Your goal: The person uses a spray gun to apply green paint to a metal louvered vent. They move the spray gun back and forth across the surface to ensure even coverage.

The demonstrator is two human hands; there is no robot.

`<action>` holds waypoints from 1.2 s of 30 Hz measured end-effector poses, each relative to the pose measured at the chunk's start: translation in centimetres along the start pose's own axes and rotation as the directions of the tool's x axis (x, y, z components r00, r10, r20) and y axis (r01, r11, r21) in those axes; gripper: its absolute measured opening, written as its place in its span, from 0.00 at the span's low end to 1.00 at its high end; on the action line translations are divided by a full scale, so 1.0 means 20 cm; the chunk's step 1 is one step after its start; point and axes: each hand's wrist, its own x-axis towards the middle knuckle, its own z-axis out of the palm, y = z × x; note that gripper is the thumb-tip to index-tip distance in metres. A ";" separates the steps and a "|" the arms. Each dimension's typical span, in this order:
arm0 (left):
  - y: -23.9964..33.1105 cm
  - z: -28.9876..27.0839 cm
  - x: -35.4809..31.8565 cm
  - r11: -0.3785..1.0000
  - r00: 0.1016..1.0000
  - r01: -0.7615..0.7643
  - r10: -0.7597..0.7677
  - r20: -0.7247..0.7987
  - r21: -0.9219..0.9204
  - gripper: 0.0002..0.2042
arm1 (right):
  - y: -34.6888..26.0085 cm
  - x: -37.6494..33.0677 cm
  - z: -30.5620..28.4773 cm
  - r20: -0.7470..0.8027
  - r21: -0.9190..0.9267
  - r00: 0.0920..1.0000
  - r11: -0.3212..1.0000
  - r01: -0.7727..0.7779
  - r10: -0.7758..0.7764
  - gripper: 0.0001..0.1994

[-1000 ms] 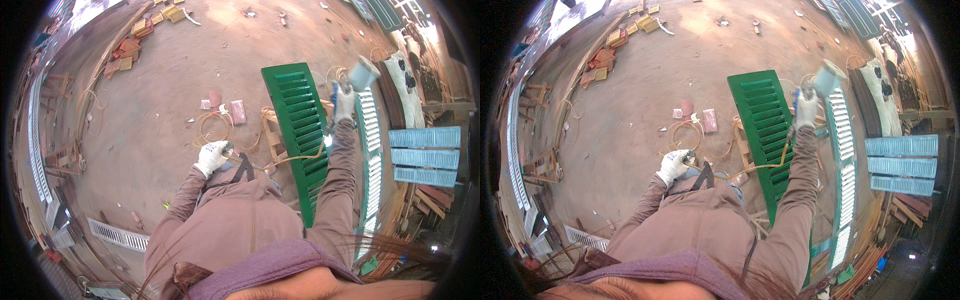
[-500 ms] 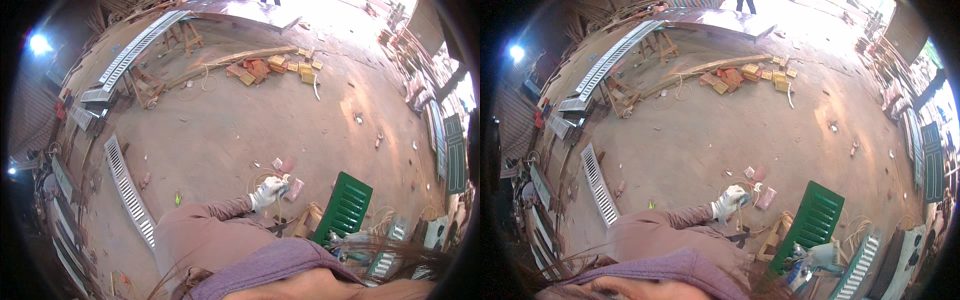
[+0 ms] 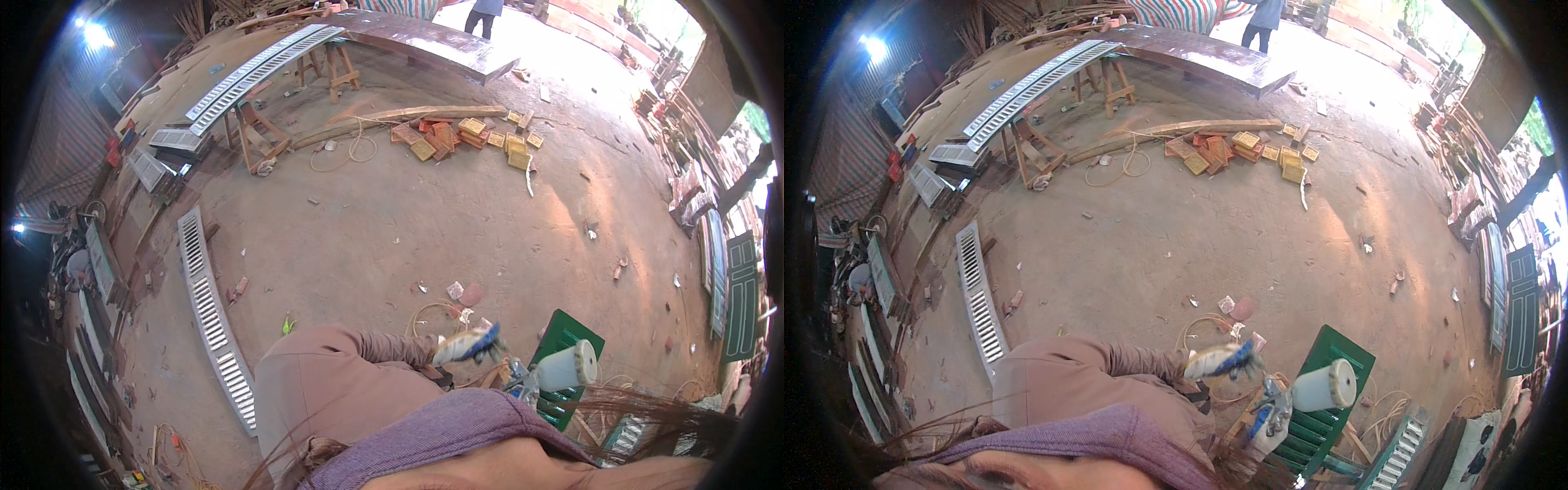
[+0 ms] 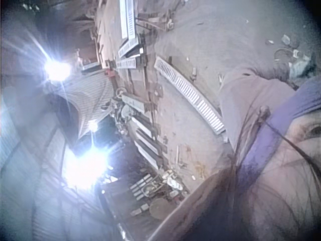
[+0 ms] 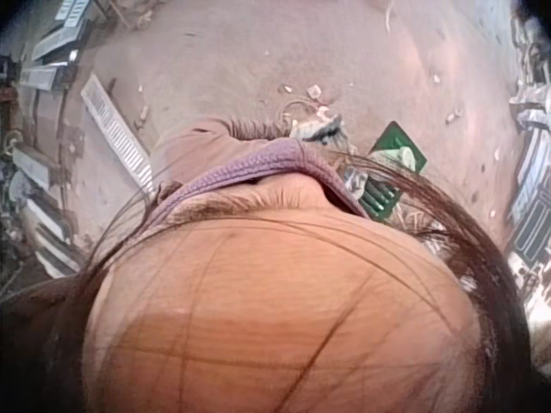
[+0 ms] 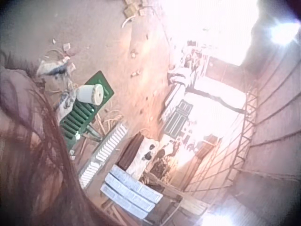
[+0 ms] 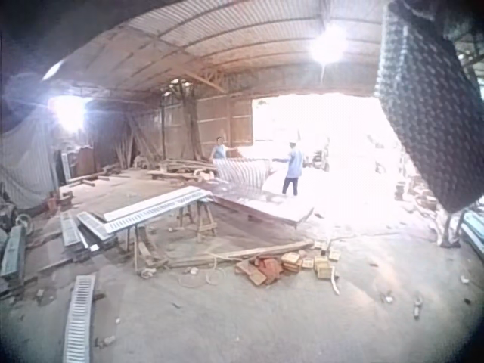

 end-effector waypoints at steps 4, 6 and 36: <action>-0.09 0.06 -0.01 0.953 0.988 -0.014 0.059 0.142 -0.303 0.25 | -0.02 -0.02 0.04 0.035 -0.045 0.999 0.998 0.037 -0.036 0.24; -0.02 0.13 0.03 0.919 0.969 -0.062 0.150 0.197 -0.390 0.25 | -0.02 -0.02 0.06 0.038 -0.069 0.998 0.997 0.045 -0.043 0.25; 0.06 0.08 0.04 0.908 0.990 -0.007 -0.051 0.129 0.418 0.16 | 0.01 -0.03 0.15 -0.054 -0.148 0.994 0.984 -0.099 0.092 0.18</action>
